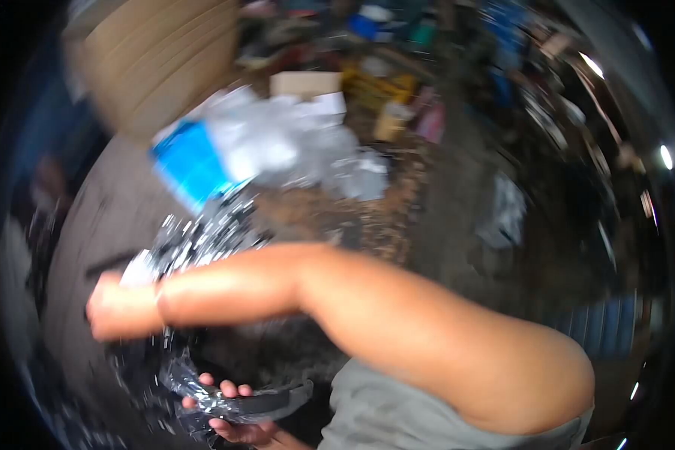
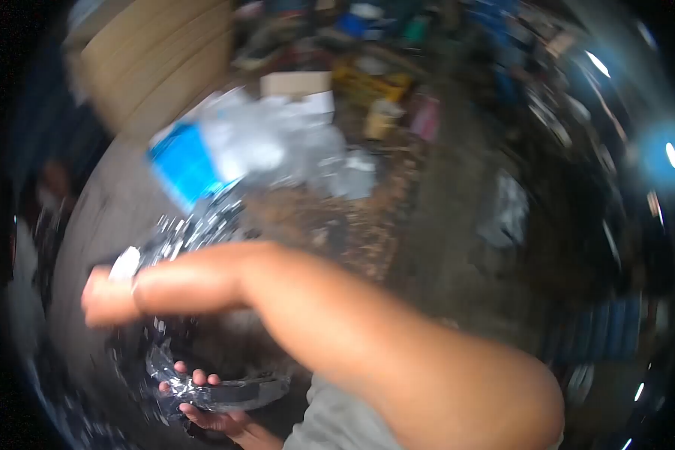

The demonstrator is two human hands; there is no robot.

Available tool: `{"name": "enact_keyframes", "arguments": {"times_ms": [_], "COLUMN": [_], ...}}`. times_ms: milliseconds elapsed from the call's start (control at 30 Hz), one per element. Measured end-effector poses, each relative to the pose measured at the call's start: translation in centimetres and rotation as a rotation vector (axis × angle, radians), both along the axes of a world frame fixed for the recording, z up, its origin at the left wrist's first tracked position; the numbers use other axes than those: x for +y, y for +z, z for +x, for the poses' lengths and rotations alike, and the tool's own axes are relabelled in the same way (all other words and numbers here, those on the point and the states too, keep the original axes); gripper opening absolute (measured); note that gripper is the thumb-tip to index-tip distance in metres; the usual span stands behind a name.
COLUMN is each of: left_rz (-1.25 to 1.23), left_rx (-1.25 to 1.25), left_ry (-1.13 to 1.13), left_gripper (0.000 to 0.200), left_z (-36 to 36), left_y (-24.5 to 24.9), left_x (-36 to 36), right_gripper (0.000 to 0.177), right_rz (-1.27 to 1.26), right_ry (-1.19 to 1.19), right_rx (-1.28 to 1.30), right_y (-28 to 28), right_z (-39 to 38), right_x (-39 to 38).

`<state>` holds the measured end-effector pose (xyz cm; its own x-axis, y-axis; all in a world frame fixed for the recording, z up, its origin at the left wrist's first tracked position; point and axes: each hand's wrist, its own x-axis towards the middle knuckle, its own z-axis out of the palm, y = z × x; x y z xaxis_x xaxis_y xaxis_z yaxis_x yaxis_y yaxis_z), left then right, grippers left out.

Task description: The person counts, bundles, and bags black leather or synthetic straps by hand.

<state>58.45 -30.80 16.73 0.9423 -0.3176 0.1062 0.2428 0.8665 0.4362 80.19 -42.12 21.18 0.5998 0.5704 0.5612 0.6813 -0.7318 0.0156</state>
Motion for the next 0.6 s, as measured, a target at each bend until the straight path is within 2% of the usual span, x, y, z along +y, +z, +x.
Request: {"name": "enact_keyframes", "arguments": {"times_ms": [67, 100, 133, 167, 200, 233, 267, 367, 433, 467, 533, 600], "left_rz": [-0.019, -0.025, -0.022, 0.26, 0.267, 0.246, 0.229, 0.157, 0.204, 0.246, 0.088, 0.122], "left_rx": [0.054, 0.046, 0.047, 0.283, 0.271, 0.203, 0.137, -0.055, -0.019, 0.02, -0.081, -0.166], "left_ry": [-0.045, -0.113, -0.16, 0.249, 0.226, 0.167, 0.104, -0.083, -0.054, -0.004, -0.125, -0.157], "left_gripper": [0.05, 0.053, 0.06, 0.071, 0.071, 0.069, 0.067, 0.062, 0.064, 0.065, 0.061, 0.065], "left_z": [1.4, 1.9, 2.5, 3.2, 2.5, 1.8, 1.1, -1.0, -3.3, -4.4, -5.8, -7.7], "left_y": [-1.3, -1.8, -2.7, -4.0, -3.6, -2.8, -1.9, 0.7, 2.0, 2.5, 2.9, 4.3], "left_x": [-2.6, -2.9, -3.2, -3.5, -4.1, -5.0, -5.7, -7.6, -8.5, -9.0, -9.3, -8.8], "right_gripper": [0.007, 0.009, 0.01, 0.011, 0.013, 0.015, 0.015, 0.018, 0.022, 0.022, 0.02, 0.025], "right_rz": [-0.089, 0.049, 0.089, 0.13, 0.053, 0.089, 0.103, 0.327, 0.476, 0.482, 0.743, 0.759], "right_ry": [0.02, 0.05, 0.005, -0.041, -0.18, -0.093, -0.119, -0.266, -0.344, -0.355, -0.392, -0.402], "right_rx": [0.017, 0.171, 0.113, 0.057, -0.206, 0.144, 0.134, 0.328, 0.46, 0.448, 0.428, 0.423], "right_y": [6.2, 6.0, 6.9, 7.9, 10.9, 11.6, 11.5, 7.7, 5.7, 5.2, 5.0, 5.5], "right_z": [-4.0, -3.3, -5.5, -7.8, -14.7, -16.2, -18.0, -25.4, -30.1, -31.8, -34.8, -36.5], "right_x": [-0.7, 1.3, 0.2, -0.9, -4.5, -5.6, -6.7, -9.7, -10.0, -9.5, -8.2, -7.2]}}
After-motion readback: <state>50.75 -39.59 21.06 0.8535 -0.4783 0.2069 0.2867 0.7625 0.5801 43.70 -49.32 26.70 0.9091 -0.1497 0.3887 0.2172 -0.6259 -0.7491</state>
